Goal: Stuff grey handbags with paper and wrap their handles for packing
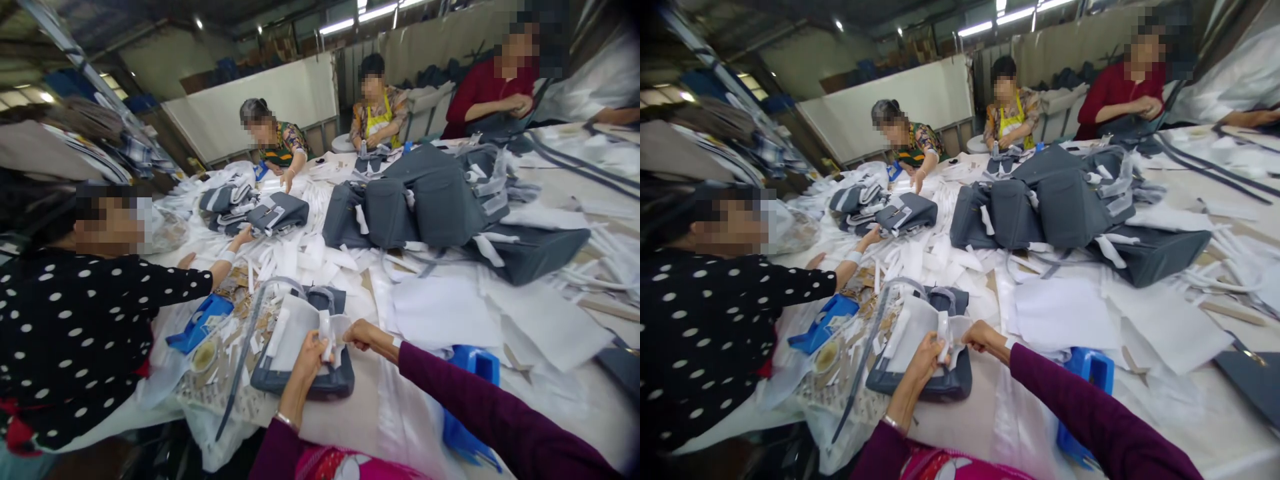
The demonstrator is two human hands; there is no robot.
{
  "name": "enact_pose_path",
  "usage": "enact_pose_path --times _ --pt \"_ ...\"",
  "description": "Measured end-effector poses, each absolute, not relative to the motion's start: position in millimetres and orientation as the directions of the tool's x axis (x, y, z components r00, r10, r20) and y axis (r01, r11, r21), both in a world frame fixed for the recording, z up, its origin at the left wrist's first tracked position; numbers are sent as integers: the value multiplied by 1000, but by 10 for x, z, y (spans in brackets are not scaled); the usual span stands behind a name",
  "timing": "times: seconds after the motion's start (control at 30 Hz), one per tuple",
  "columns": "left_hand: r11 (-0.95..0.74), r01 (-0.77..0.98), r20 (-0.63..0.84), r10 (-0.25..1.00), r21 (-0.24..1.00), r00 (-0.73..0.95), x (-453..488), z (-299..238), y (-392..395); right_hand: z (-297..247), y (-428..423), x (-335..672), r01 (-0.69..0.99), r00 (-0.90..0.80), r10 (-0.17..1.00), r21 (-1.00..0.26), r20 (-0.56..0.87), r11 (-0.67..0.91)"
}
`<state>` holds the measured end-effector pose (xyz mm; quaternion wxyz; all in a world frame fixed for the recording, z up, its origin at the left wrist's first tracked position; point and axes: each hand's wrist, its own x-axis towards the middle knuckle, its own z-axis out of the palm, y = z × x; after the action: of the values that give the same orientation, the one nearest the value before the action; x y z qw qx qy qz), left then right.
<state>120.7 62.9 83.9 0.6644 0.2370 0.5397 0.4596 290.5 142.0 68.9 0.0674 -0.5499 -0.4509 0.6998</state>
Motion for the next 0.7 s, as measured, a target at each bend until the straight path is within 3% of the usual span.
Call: enact_pose_path --times 0.23,0.7 --pt "479 -374 -518 856 794 -4 1209 859 598 497 1518 2977 365 -501 479 -678 -721 -638" --pt "525 -391 -589 806 756 -57 1178 784 605 245 1463 2789 170 -617 460 -679 -638 -714"
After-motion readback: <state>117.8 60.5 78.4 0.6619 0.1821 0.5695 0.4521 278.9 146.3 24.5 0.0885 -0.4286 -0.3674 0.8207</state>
